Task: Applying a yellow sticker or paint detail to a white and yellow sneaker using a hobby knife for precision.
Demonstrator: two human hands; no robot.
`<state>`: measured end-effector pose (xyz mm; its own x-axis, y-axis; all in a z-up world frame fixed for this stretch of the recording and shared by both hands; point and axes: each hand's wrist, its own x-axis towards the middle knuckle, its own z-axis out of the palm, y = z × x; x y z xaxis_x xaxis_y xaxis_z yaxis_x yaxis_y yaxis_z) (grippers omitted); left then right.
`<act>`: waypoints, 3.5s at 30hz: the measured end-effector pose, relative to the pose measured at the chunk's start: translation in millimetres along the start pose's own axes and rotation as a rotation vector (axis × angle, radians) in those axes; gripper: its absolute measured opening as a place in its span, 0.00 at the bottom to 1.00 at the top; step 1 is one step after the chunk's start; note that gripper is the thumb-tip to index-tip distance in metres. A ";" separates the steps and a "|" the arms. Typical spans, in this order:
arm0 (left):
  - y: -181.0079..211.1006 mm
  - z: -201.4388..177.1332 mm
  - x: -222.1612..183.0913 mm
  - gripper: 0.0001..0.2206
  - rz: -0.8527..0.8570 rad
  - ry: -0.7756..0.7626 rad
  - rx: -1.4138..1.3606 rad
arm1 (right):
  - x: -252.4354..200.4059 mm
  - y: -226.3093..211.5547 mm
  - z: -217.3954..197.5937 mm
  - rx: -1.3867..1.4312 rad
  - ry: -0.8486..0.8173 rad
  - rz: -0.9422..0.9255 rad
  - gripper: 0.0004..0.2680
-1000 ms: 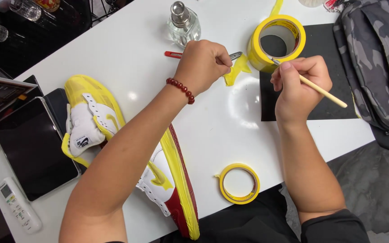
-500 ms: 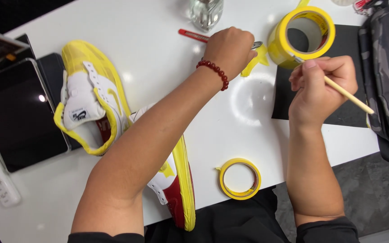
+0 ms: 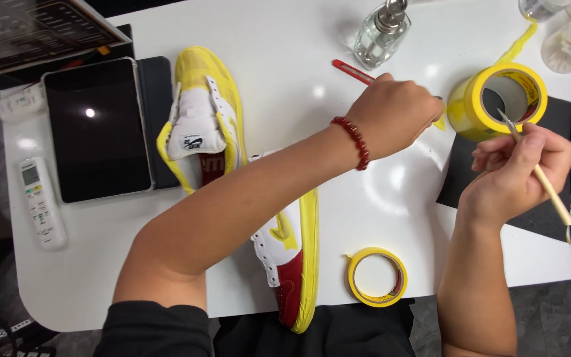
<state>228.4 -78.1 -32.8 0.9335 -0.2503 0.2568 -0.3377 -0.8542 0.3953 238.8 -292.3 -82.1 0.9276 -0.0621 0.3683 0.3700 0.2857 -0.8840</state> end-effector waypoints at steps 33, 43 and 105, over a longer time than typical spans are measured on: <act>30.3 -75.4 -258.2 0.33 -0.512 0.294 -0.675 | -116.1 -93.0 112.3 -0.526 -1.105 -0.094 0.11; 30.8 -69.5 -254.5 0.28 -0.579 0.292 -0.684 | -115.0 -86.9 110.5 -0.504 -1.103 -0.059 0.10; 19.8 -79.2 -274.0 0.13 -0.356 0.187 -0.546 | -130.1 -82.9 76.5 -0.236 -0.971 0.204 0.07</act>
<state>-43.5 9.6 -25.4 0.9792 0.1282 0.1572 -0.0720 -0.5046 0.8603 83.5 -234.7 -34.7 0.5717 0.7991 0.1859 0.3069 0.0018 -0.9517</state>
